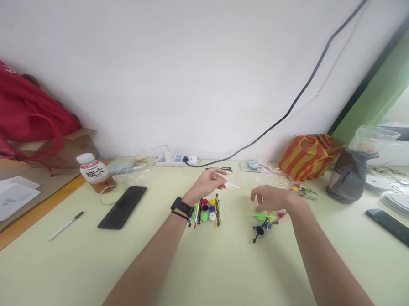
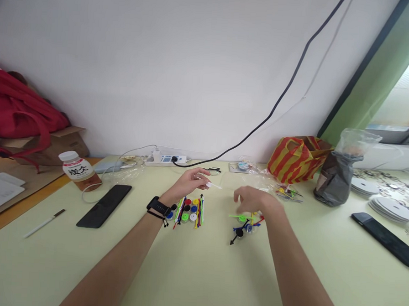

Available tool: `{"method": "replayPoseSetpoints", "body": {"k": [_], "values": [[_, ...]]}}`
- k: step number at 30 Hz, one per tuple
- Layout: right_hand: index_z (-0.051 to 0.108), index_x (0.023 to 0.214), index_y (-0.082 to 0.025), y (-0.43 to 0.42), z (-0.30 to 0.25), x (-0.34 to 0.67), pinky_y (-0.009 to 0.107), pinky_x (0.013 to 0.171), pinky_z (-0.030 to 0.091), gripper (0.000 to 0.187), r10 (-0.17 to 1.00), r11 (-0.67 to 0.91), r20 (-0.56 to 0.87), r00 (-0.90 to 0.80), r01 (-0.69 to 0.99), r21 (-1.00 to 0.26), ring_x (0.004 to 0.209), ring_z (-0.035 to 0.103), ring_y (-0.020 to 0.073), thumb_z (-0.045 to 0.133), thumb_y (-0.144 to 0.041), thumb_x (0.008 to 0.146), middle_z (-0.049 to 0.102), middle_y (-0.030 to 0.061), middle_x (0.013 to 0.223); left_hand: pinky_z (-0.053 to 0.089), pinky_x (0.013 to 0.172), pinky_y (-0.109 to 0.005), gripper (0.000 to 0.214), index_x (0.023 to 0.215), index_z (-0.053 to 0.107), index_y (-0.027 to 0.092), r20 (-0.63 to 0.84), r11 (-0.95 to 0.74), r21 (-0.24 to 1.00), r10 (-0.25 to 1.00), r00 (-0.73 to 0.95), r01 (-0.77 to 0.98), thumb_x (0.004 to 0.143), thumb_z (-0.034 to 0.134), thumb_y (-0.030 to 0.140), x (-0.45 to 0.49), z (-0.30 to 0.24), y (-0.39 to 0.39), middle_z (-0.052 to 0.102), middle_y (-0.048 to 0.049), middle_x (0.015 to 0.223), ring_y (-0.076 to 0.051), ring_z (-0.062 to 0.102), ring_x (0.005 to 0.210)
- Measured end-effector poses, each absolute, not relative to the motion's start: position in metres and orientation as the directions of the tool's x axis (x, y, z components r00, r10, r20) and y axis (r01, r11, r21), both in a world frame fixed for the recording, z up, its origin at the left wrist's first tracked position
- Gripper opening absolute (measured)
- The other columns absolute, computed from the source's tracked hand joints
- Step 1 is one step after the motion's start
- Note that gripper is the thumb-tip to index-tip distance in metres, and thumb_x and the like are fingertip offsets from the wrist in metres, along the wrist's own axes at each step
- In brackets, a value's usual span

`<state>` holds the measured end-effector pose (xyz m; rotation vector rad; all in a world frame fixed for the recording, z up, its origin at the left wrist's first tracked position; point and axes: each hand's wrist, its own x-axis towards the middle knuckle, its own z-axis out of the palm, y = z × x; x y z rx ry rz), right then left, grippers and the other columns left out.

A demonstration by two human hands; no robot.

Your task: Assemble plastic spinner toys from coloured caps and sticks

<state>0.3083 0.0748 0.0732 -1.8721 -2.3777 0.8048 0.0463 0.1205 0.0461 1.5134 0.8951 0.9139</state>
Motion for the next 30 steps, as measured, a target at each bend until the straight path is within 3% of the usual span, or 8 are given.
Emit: {"method": "replayPoseSetpoints", "body": {"k": [2, 4, 9, 15, 19, 22, 26, 30], "values": [[0.071, 0.104, -0.024, 0.074, 0.08, 0.302, 0.032, 0.069, 0.05, 0.026, 0.947, 0.232, -0.074, -0.312, 0.826, -0.514, 0.082, 0.068, 0.0217, 0.071, -0.038, 0.082, 0.074, 0.0075, 0.099, 0.059, 0.082, -0.032, 0.035, 0.115, 0.065, 0.015, 0.083, -0.124, 0.99, 0.892, 0.443, 0.064, 0.083, 0.077, 0.025, 0.046, 0.045, 0.12, 0.074, -0.0046, 0.083, -0.016, 0.074, 0.079], [0.067, 0.111, -0.023, 0.076, 0.083, 0.288, 0.032, 0.073, 0.052, 0.028, 0.928, 0.321, 0.063, -0.367, 0.703, -0.635, 0.085, 0.067, 0.0208, 0.062, -0.043, 0.092, 0.073, 0.0073, 0.099, 0.059, 0.083, -0.034, 0.042, 0.117, 0.063, 0.016, 0.087, -0.133, 0.989, 0.872, 0.482, 0.061, 0.081, 0.081, 0.028, 0.046, 0.044, 0.119, 0.074, -0.0034, 0.08, -0.017, 0.074, 0.08], [0.062, 0.103, -0.021, 0.08, 0.069, 0.256, 0.029, 0.064, 0.05, 0.027, 0.892, 0.271, 0.066, -0.446, 0.415, -0.868, 0.073, 0.066, 0.0176, 0.064, -0.046, 0.093, 0.072, 0.0047, 0.086, 0.057, 0.087, -0.039, 0.046, 0.116, 0.059, 0.018, 0.097, -0.133, 0.991, 0.855, 0.51, 0.035, 0.079, 0.083, 0.031, 0.046, 0.045, 0.116, 0.076, -0.0044, 0.085, -0.019, 0.073, 0.083], [0.053, 0.085, -0.022, 0.083, 0.053, 0.252, 0.035, 0.07, 0.056, 0.025, 0.917, 0.079, -0.023, -0.398, 0.239, -0.968, 0.071, 0.069, 0.0197, 0.071, -0.039, 0.087, 0.073, 0.0062, 0.078, 0.054, 0.088, -0.036, 0.043, 0.116, 0.06, 0.019, 0.098, -0.192, 0.974, 0.83, 0.548, 0.117, 0.08, 0.08, 0.029, 0.046, 0.051, 0.111, 0.076, -0.0067, 0.095, -0.021, 0.072, 0.093], [0.05, 0.082, -0.022, 0.083, 0.051, 0.25, 0.03, 0.064, 0.051, 0.019, 0.91, 0.058, -0.064, -0.409, 0.278, -0.959, 0.067, 0.065, 0.0172, 0.067, -0.031, 0.084, 0.069, 0.0028, 0.072, 0.053, 0.075, -0.03, 0.029, 0.109, 0.062, 0.019, 0.127, -0.277, 0.944, 0.805, 0.579, 0.178, 0.082, 0.071, 0.025, 0.051, 0.045, 0.11, 0.074, -0.005, 0.09, -0.019, 0.07, 0.086], [0.053, 0.088, -0.022, 0.084, 0.048, 0.251, 0.025, 0.06, 0.043, 0.009, 0.927, 0.113, -0.056, -0.371, 0.419, -0.901, 0.067, 0.057, 0.0146, 0.056, -0.03, 0.086, 0.064, -0.0006, 0.075, 0.05, 0.064, -0.024, 0.03, 0.109, 0.062, 0.019, 0.121, -0.266, 0.946, 0.821, 0.557, 0.187, 0.079, 0.067, 0.02, 0.052, 0.037, 0.112, 0.071, -0.0009, 0.079, -0.015, 0.066, 0.072], [0.057, 0.1, -0.022, 0.091, 0.042, 0.264, 0.025, 0.064, 0.043, 0.015, 0.963, 0.164, -0.055, -0.264, 0.734, -0.659, 0.078, 0.058, 0.0159, 0.047, -0.027, 0.089, 0.065, 0.0014, 0.09, 0.049, 0.062, -0.023, 0.026, 0.104, 0.071, 0.016, 0.108, -0.32, 0.906, 0.809, 0.577, 0.278, 0.079, 0.07, 0.026, 0.052, 0.029, 0.113, 0.073, -0.0026, 0.077, -0.015, 0.065, 0.068], [0.062, 0.097, -0.02, 0.099, 0.034, 0.285, 0.026, 0.066, 0.042, 0.018, 0.961, 0.145, -0.136, -0.242, 0.855, -0.499, 0.083, 0.06, 0.0196, 0.061, -0.02, 0.079, 0.066, 0.0061, 0.094, 0.05, 0.065, -0.025, 0.021, 0.085, 0.079, 0.014, 0.087, -0.427, 0.824, 0.744, 0.662, 0.372, 0.082, 0.07, 0.034, 0.058, 0.025, 0.108, 0.077, -0.0059, 0.08, -0.017, 0.069, 0.073]]}}
